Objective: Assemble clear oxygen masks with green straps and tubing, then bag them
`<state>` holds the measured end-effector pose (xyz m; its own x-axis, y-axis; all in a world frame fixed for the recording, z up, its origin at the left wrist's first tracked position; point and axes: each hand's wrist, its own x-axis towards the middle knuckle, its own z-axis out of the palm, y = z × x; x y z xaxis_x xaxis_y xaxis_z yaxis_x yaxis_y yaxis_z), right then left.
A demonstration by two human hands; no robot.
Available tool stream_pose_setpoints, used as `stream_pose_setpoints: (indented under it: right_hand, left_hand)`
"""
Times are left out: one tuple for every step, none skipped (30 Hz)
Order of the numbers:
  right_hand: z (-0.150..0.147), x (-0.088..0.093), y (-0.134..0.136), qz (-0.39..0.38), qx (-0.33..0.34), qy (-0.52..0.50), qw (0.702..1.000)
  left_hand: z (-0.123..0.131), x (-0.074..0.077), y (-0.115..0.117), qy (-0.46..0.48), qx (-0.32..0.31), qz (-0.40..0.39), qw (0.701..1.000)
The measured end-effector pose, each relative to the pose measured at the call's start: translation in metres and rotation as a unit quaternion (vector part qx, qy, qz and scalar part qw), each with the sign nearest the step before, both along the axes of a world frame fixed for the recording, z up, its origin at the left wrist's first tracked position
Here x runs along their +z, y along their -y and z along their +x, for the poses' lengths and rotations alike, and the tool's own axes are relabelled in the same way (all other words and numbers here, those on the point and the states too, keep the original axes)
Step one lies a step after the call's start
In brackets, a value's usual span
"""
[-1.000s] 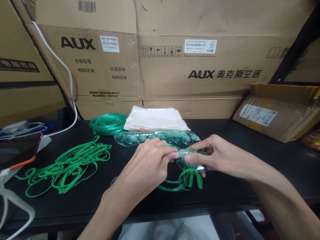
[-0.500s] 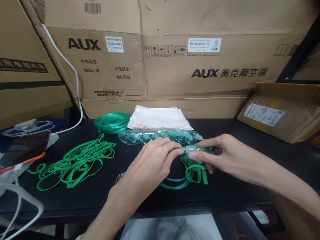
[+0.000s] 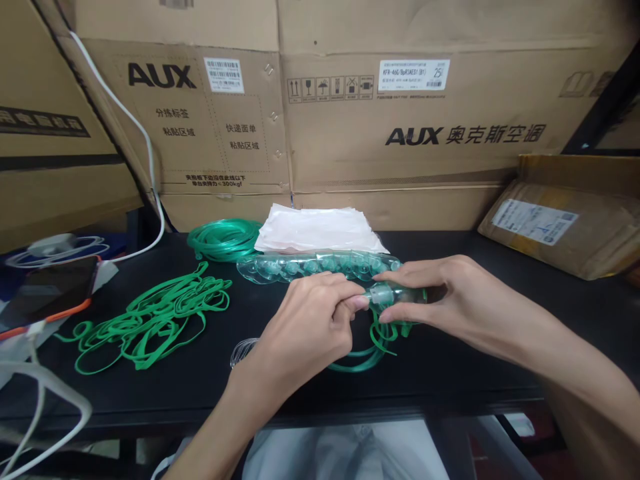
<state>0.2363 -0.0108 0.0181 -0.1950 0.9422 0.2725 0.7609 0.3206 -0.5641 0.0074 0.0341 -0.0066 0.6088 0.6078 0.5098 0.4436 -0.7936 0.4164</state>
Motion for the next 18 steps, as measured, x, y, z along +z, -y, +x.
stream_pose_setpoints:
  right_hand:
    - [0.0, 0.0, -0.001, 0.013, 0.002, 0.006, 1.0]
    - [0.0, -0.001, -0.002, 0.024, 0.002, 0.012, 1.0]
    - [-0.001, -0.001, -0.002, 0.031, -0.001, 0.02, 0.999]
    - [-0.002, -0.001, -0.003, 0.03, -0.002, 0.028, 0.999]
    - [-0.003, -0.002, -0.003, 0.022, 0.0, 0.033, 0.999]
    - [-0.004, -0.002, -0.004, 0.01, 0.006, 0.034, 0.999]
    - [-0.005, -0.003, -0.005, -0.002, 0.017, 0.033, 0.999]
    - [-0.006, -0.004, -0.006, -0.014, 0.031, 0.032, 0.999]
    - [-0.006, -0.005, -0.008, -0.024, 0.044, 0.03, 0.998]
    - [-0.006, -0.007, -0.009, -0.03, 0.054, 0.028, 0.998]
    - [-0.004, -0.01, -0.011, -0.033, 0.058, 0.027, 0.997]
    - [-0.001, -0.012, -0.013, -0.035, 0.061, 0.026, 0.997]
    - [0.002, -0.015, -0.014, -0.036, 0.06, 0.025, 0.997]
    - [0.007, -0.018, -0.013, -0.035, 0.055, 0.024, 0.998]
    - [0.012, -0.02, -0.011, -0.028, 0.047, 0.025, 0.998]
    - [0.018, -0.022, -0.007, -0.015, 0.032, 0.028, 0.999]
    - [0.023, -0.024, 0.0, 0.008, 0.008, 0.031, 0.999]
    - [0.027, -0.026, 0.01, 0.037, -0.021, 0.029, 0.999]
  left_hand:
    - [0.0, 0.001, 0.0, -0.001, 0.0, -0.008, 1.0]
    - [0.0, 0.002, 0.0, -0.003, 0.002, -0.016, 1.0]
    - [0.0, 0.003, 0.001, -0.008, 0.006, -0.022, 1.0]
    - [-0.001, 0.004, 0.001, -0.016, 0.01, -0.027, 0.999]
    - [-0.002, 0.005, 0.001, -0.028, 0.014, -0.031, 0.999]
    - [-0.003, 0.005, 0.001, -0.042, 0.019, -0.033, 0.998]
    - [-0.005, 0.005, 0.0, -0.058, 0.021, -0.034, 0.997]
    - [-0.007, 0.005, 0.0, -0.076, 0.022, -0.037, 0.996]
    - [-0.009, 0.004, 0.0, -0.091, 0.02, -0.04, 0.995]
    - [-0.012, 0.002, -0.001, -0.102, 0.015, -0.044, 0.994]
    - [-0.016, 0.001, -0.001, -0.109, 0.01, -0.051, 0.993]
    - [-0.02, -0.001, -0.001, -0.114, 0.005, -0.057, 0.992]
    - [-0.025, -0.003, -0.001, -0.117, 0.002, -0.061, 0.991]
    - [-0.03, -0.004, -0.001, -0.12, 0.002, -0.062, 0.991]
    - [-0.036, -0.004, 0.0, -0.124, 0.005, -0.058, 0.991]
    - [-0.041, -0.005, 0.002, -0.128, 0.012, -0.051, 0.99]
    - [-0.046, -0.005, 0.005, -0.132, 0.019, -0.043, 0.99]
    - [-0.051, -0.006, 0.009, -0.137, 0.027, -0.037, 0.99]
